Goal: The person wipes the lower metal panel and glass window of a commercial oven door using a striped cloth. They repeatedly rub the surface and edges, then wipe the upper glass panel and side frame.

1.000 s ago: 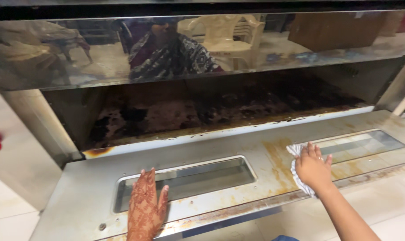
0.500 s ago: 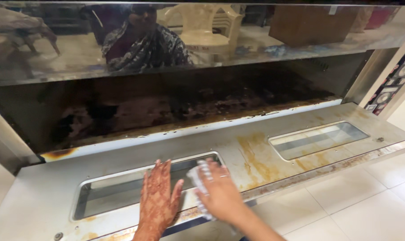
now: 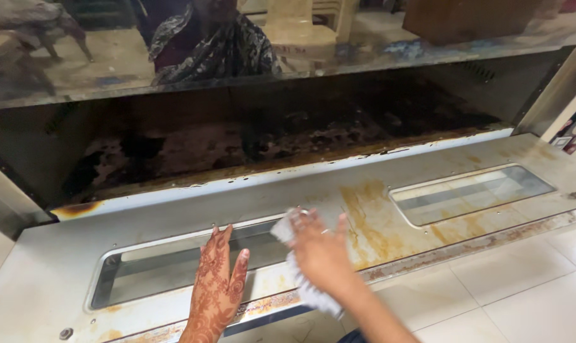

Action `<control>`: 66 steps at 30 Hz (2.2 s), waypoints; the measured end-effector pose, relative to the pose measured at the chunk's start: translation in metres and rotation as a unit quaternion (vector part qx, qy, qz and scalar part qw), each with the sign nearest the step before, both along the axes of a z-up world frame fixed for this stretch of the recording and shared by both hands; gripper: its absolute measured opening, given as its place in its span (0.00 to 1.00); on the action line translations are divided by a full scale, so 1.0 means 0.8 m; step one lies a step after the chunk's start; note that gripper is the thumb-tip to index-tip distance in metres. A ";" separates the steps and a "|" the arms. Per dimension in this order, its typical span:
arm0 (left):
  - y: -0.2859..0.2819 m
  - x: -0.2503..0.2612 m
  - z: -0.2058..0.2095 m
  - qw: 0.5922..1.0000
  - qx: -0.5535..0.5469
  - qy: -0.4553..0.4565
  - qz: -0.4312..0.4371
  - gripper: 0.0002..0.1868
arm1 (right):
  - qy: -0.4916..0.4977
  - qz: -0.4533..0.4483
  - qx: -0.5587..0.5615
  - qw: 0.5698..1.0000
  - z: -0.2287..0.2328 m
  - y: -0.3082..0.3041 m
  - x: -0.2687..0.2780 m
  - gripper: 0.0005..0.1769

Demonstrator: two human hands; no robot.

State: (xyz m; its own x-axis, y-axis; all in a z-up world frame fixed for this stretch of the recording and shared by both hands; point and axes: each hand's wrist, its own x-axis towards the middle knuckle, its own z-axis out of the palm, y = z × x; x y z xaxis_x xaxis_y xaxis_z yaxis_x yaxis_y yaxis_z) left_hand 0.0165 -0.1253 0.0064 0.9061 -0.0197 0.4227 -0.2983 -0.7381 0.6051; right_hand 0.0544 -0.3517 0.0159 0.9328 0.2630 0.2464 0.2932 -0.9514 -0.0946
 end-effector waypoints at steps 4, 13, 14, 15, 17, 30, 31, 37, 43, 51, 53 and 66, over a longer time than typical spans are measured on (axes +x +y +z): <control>-0.003 0.001 0.001 1.000 0.021 0.001 0.005 0.38 | 0.039 -0.115 -0.098 0.988 -0.015 -0.103 0.060 0.33; -0.011 0.005 -0.014 0.992 0.124 -0.012 0.025 0.42 | -0.032 -0.282 0.005 0.959 -0.044 -0.296 0.052 0.36; -0.012 0.005 -0.015 0.990 0.135 -0.017 0.027 0.42 | -0.043 -0.293 0.000 0.955 -0.048 -0.296 0.047 0.36; -0.012 0.006 -0.016 0.989 0.144 -0.021 0.029 0.42 | -0.054 -0.303 -0.004 0.951 -0.051 -0.293 0.045 0.37; -0.012 0.006 -0.017 0.986 0.164 -0.028 0.032 0.43 | -0.066 -0.314 -0.017 0.947 -0.053 -0.284 0.042 0.38; -0.012 0.007 -0.027 0.985 0.169 -0.045 0.016 0.43 | -0.005 -0.074 -0.018 0.997 0.005 -0.042 -0.017 0.41; -0.012 0.007 -0.028 0.984 0.172 -0.050 0.015 0.43 | -0.006 -0.047 -0.009 0.999 0.006 -0.031 -0.018 0.39; -0.012 0.006 -0.030 0.984 0.168 -0.059 0.011 0.43 | 0.003 0.035 0.020 0.999 0.013 -0.015 0.017 0.37; -0.011 0.008 -0.026 0.984 0.173 -0.039 0.017 0.44 | 0.051 0.041 0.037 0.997 0.021 -0.017 0.075 0.35; -0.010 0.007 -0.019 0.986 0.168 -0.008 0.013 0.43 | 0.053 -0.096 0.007 0.994 -0.001 -0.075 0.154 0.36; -0.010 0.007 -0.017 0.988 0.157 0.005 0.013 0.43 | 0.042 -0.134 0.007 0.990 -0.012 -0.103 0.167 0.35; -0.009 0.011 -0.029 0.988 0.149 -0.035 0.018 0.43 | -0.036 -0.254 0.003 0.966 -0.042 -0.217 0.113 0.35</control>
State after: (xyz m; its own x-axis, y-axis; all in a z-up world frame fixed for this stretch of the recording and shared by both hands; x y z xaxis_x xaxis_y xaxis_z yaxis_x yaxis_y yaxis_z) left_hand 0.0254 -0.1323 -0.0170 0.8773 -0.1216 0.4642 -0.3023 -0.8914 0.3378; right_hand 0.1451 -0.5256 -0.0175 0.9215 -0.2271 0.3150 -0.2065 -0.9736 -0.0977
